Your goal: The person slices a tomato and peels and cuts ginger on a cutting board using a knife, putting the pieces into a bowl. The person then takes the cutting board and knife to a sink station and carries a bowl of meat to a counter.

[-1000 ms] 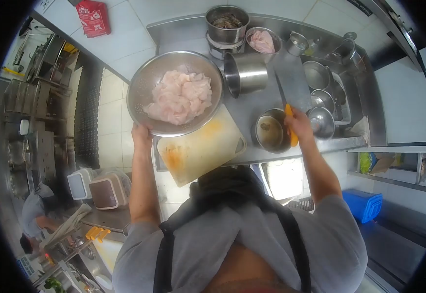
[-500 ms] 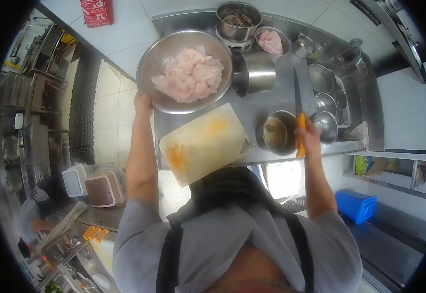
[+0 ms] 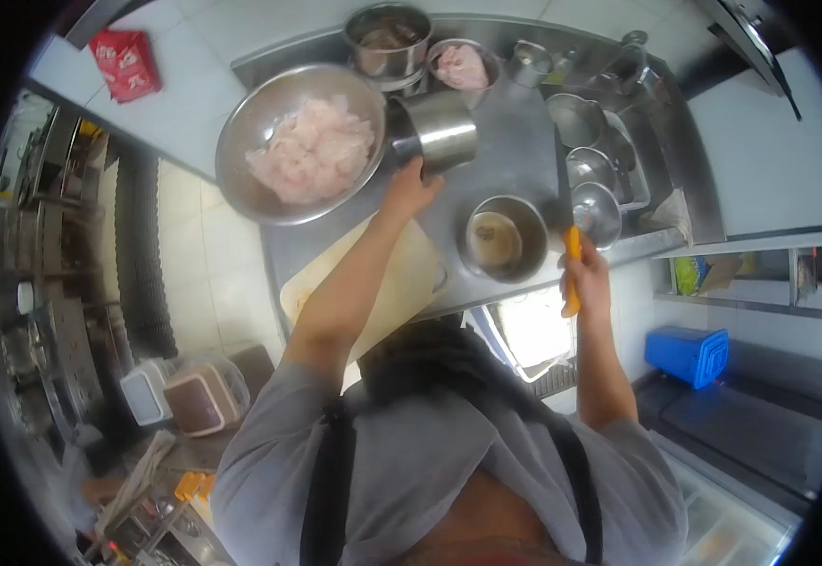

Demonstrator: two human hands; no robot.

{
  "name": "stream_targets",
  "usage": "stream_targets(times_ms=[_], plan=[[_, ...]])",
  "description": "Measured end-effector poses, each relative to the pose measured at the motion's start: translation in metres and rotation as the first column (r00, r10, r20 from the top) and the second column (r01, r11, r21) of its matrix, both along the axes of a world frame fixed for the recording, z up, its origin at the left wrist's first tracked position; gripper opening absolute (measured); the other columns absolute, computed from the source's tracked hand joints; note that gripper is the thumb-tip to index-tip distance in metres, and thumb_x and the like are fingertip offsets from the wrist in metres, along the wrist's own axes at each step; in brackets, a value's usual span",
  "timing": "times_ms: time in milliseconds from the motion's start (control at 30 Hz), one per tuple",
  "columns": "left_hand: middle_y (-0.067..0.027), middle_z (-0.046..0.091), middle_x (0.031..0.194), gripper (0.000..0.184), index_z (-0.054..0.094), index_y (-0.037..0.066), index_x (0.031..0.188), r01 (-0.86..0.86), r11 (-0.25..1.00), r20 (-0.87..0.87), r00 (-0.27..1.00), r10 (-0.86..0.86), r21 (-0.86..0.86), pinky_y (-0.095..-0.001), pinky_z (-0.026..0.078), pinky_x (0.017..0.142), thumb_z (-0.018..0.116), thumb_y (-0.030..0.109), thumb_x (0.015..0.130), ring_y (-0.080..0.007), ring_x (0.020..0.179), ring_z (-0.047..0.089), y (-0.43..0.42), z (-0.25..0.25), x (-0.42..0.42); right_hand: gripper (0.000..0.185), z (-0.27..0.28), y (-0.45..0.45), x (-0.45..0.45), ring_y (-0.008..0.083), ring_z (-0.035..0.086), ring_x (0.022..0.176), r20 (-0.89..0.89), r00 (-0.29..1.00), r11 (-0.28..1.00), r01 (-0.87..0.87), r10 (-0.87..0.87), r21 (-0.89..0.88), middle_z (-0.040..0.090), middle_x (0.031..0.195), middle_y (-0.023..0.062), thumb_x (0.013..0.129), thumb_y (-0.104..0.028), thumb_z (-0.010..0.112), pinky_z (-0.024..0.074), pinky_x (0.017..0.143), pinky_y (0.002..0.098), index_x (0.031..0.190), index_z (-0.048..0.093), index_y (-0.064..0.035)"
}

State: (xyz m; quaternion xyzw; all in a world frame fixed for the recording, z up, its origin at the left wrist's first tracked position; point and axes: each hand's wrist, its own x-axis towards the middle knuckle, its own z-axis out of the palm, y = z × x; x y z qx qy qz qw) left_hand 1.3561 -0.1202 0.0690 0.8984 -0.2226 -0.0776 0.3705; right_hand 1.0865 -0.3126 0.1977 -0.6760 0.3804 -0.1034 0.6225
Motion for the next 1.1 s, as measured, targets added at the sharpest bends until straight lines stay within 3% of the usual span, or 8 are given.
stream_targets(times_ms=[200,500,567,667,767,867,1033,1100], plan=[[-0.0222,0.067,0.087,0.021,0.062,0.005,0.097,0.176,0.983,0.120,0.978,-0.170,-0.045,-0.0507,0.051,0.079,0.057,0.022,0.086,-0.0422,0.085,0.064,-0.091,0.019,0.019,0.053,0.033,-0.015,-0.061,0.0054,0.047,0.049,0.048,0.997,0.998,0.065,-0.065,-0.001,0.052,0.071,-0.0016,0.081,-0.002,0.054,0.0389,0.043,0.0206,0.134,0.052,-0.0017],[-0.0188,0.066,0.102,0.024,0.069,0.012,0.098,0.403,0.911,0.209,0.902,-0.378,-0.091,-0.0457,0.050,0.080,0.054,0.029,0.087,-0.0382,0.094,0.063,-0.244,0.085,0.018,0.054,0.016,-0.080,-0.149,0.0035,0.046,0.052,0.002,0.944,0.935,0.326,-0.329,-0.139,0.052,0.071,-0.0031,0.083,-0.002,0.055,0.0371,0.043,0.0200,0.137,0.050,-0.0025],[-0.0153,0.069,0.098,0.021,0.070,0.010,0.100,0.342,0.873,0.225,0.934,-0.276,-0.347,-0.0419,0.050,0.077,0.059,0.022,0.086,-0.0321,0.090,0.066,-0.290,0.077,0.034,0.054,0.003,-0.091,-0.163,0.0037,0.046,0.053,-0.015,0.927,0.912,0.365,-0.374,-0.185,0.053,0.071,-0.0031,0.083,-0.003,0.056,0.0381,0.045,0.0199,0.137,0.051,-0.0031],[-0.0081,0.066,0.093,0.019,0.069,0.003,0.100,-0.179,0.637,-0.470,0.822,-0.322,-0.750,-0.0382,0.050,0.074,0.065,0.014,0.085,-0.0213,0.084,0.063,-0.333,0.074,0.055,0.053,-0.001,-0.098,-0.181,0.0062,0.048,0.052,-0.050,0.897,0.884,0.422,-0.440,-0.203,0.055,0.073,-0.0001,0.084,-0.003,0.055,0.0404,0.045,0.0216,0.136,0.050,-0.0005],[-0.0145,0.066,0.104,0.021,0.059,0.001,0.111,-0.486,0.352,-0.580,0.472,-0.664,-0.800,-0.0433,0.052,0.086,0.054,0.013,0.093,-0.0303,0.097,0.064,-0.342,0.049,0.071,0.052,-0.020,-0.106,-0.203,0.0084,0.049,0.050,-0.085,0.891,0.871,0.410,-0.446,-0.272,0.056,0.074,0.0028,0.084,-0.001,0.054,0.0416,0.046,0.0231,0.136,0.050,0.0021],[-0.0161,0.066,0.107,0.024,0.055,-0.001,0.114,-0.569,0.259,-0.580,0.504,-0.640,-0.781,-0.0460,0.050,0.092,0.047,0.013,0.096,-0.0342,0.102,0.064,-0.331,0.051,0.069,0.054,-0.031,-0.114,-0.214,0.0079,0.050,0.053,-0.139,0.890,0.876,0.382,-0.435,-0.295,0.056,0.075,0.0030,0.084,-0.001,0.054,0.0415,0.048,0.0224,0.137,0.049,0.0011],[-0.0032,0.062,0.098,0.013,0.060,0.005,0.105,-0.431,0.341,-0.545,0.729,-0.414,-0.835,-0.0331,0.047,0.093,0.053,0.012,0.097,-0.0173,0.096,0.061,-0.267,0.060,0.078,0.058,-0.048,-0.129,-0.216,0.0110,0.051,0.055,-0.184,0.900,0.880,0.315,-0.396,-0.354,0.061,0.073,0.0056,0.080,-0.010,0.058,0.0430,0.052,0.0267,0.138,0.051,-0.0049],[-0.0081,0.066,0.094,0.019,0.065,0.003,0.098,0.086,0.750,-0.171,0.951,-0.258,-0.655,-0.0343,0.047,0.081,0.057,0.020,0.094,-0.0192,0.085,0.061,-0.218,0.058,0.073,0.056,-0.036,-0.131,-0.203,0.0064,0.050,0.059,-0.188,0.894,0.912,0.382,-0.406,-0.153,0.056,0.080,0.0026,0.084,0.000,0.055,0.0399,0.050,0.0210,0.140,0.045,0.0013]])
